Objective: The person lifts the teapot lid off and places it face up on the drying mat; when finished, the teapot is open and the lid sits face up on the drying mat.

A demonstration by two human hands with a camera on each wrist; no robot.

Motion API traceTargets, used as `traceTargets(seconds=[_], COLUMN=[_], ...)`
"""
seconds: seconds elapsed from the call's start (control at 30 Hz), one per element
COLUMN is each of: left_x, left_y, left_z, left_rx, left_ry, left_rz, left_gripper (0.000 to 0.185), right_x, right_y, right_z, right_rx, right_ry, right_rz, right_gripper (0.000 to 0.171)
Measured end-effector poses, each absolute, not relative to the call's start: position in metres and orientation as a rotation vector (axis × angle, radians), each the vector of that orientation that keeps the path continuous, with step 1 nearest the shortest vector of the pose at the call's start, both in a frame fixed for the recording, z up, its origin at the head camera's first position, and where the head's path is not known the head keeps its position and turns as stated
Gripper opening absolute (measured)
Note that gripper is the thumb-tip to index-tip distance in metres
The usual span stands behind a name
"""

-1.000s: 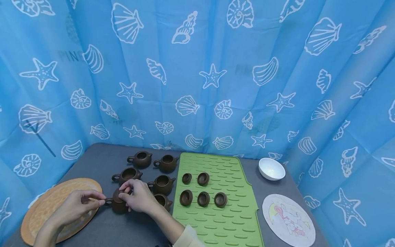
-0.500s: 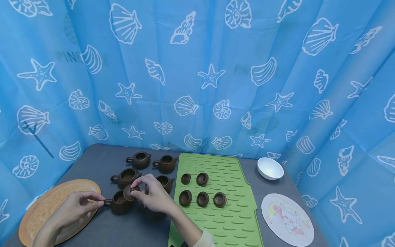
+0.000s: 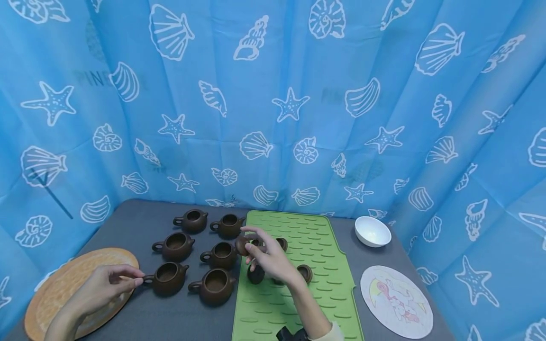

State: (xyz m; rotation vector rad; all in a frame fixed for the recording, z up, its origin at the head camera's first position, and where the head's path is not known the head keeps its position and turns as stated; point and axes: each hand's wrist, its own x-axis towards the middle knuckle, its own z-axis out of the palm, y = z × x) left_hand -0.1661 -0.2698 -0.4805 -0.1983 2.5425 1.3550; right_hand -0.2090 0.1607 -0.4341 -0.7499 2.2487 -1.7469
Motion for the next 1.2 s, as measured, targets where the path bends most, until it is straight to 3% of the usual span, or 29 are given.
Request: traceTargets(seconds=[0.37,0.83,1.2], left_x=[-0.165,-0.164,-0.165], left_y=[-0.270,-0.272,-0.269], left_z=[-0.480,-0.482,-0.480], left_rx=[-0.190,-0.177,-0.167], left_ry=[2.560,2.561,2.569], left_rz=[1.348,1.336,1.333], left_gripper=[0.019,0.019,0.019], right_x=[-0.225,-0.239,-0.242], right_y=[0.227,0.288,0.304], right_z=[-0.428,-0.457,-0.479], right_rx=[-0.584,-0.320,-0.342], right_ry=[2.204,2.230,2.297], right_rz=[-1.836,-1.758,-1.625], right_gripper=[0.050,0.067,0.058])
